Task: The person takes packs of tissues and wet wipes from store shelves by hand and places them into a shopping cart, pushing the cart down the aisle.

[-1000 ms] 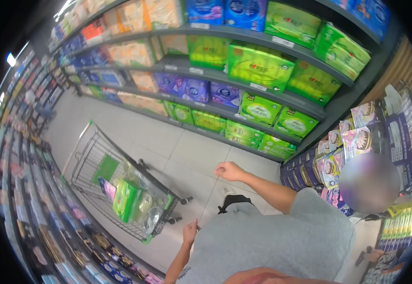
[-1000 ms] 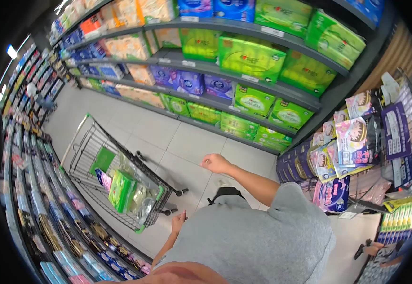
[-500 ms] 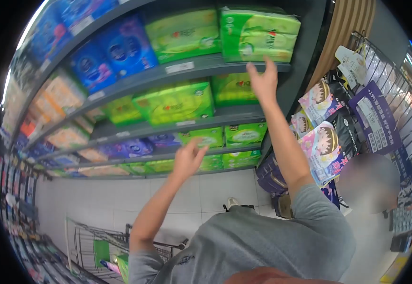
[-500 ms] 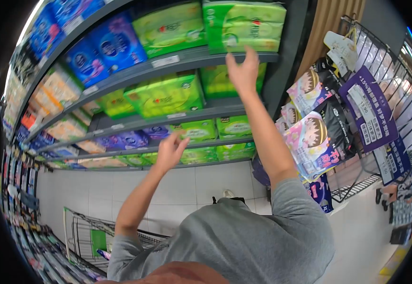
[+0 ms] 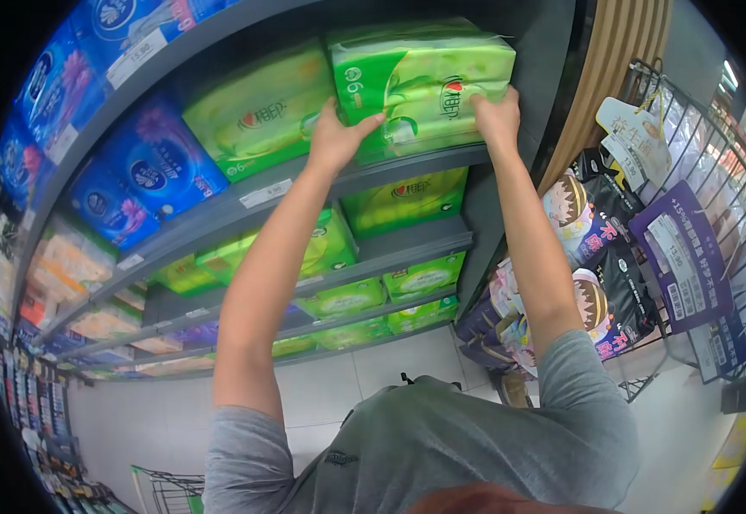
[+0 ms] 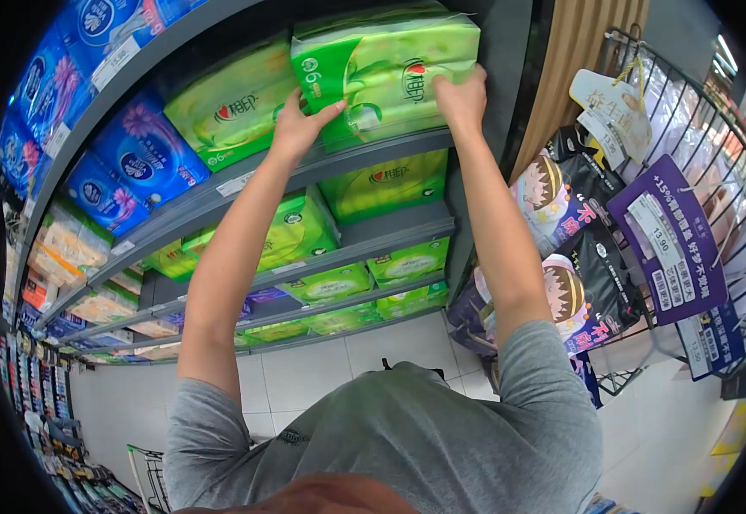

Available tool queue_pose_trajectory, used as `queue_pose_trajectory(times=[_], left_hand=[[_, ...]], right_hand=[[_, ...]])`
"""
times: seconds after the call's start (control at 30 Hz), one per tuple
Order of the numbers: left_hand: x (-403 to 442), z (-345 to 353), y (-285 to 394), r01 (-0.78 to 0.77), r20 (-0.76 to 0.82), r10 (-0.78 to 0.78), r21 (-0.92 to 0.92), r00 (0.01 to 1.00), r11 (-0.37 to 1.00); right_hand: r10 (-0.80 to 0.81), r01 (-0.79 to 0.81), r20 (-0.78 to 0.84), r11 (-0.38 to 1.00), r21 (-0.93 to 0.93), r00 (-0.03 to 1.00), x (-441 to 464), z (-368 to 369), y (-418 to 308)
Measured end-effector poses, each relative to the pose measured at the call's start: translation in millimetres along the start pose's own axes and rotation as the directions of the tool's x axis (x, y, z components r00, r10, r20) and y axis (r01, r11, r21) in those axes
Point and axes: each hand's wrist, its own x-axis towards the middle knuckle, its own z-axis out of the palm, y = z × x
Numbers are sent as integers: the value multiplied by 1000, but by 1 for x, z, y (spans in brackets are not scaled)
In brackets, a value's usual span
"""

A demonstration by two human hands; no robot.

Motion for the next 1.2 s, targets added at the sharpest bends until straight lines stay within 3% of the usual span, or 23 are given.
queue_pose_trajectory(times=[0.03,0.1,0.2,0.33,0.53,0.6,0.73,0.8,0.83,0.93,1.0,1.1,1.13,1.17,1.2], left_hand=[[2,0,7,-3,7,4,-8,1000,1000],[6,-6,23,69,250,-44,-93,967,993],[17,-1,17,84,232,-86,19,969,996],[10,-8,27,20,262,-31,42,965,999],[-19,-22,41,-29,81,17,151,997,988],[-26,-33,32,-237,-45,240,72,970,969],[-63,-84,30,-270,-113,274,47,955,962],[-82,-110,12,-338,-168,351,101,921,936],[-93,-126,11,-333,-180,373,218,910,918],[-133,-168,3,-207,-240,334,433,911,877],[-158,-199,9,-263,-185,350,375,918,889],[-211,-246,27,-166,-327,308,396,893,903],[-229,-261,27,-282,-383,386,299,840,912],[-252,-274,35,-196,-423,315,301,850,933],[-277,-284,41,-52,-496,156,219,854,974]], right_hand=[[-1,1,-8,1000,-7,1000,6,0,6],[62,-75,110,989,125,992,19,4,16],[38,-80,170,965,249,985,20,1,16],[3,-58,156,934,351,988,12,-3,7],[-90,70,10,830,553,996,-2,-1,-1],[-172,161,-48,735,659,984,-13,-2,-11],[-229,205,-75,617,760,970,-50,3,-22],[-236,173,-46,553,815,971,-78,12,-36],[-245,148,-25,498,854,969,-91,16,-45],[-357,99,37,357,929,933,-121,38,-59],[-485,111,57,311,944,873,-136,62,-52],[-554,8,177,314,949,813,-171,95,-57],[-574,-53,234,314,948,785,-185,105,-57],[-485,-250,391,331,910,782,-208,107,-68],[-500,-317,440,314,895,746,-227,117,-68]])
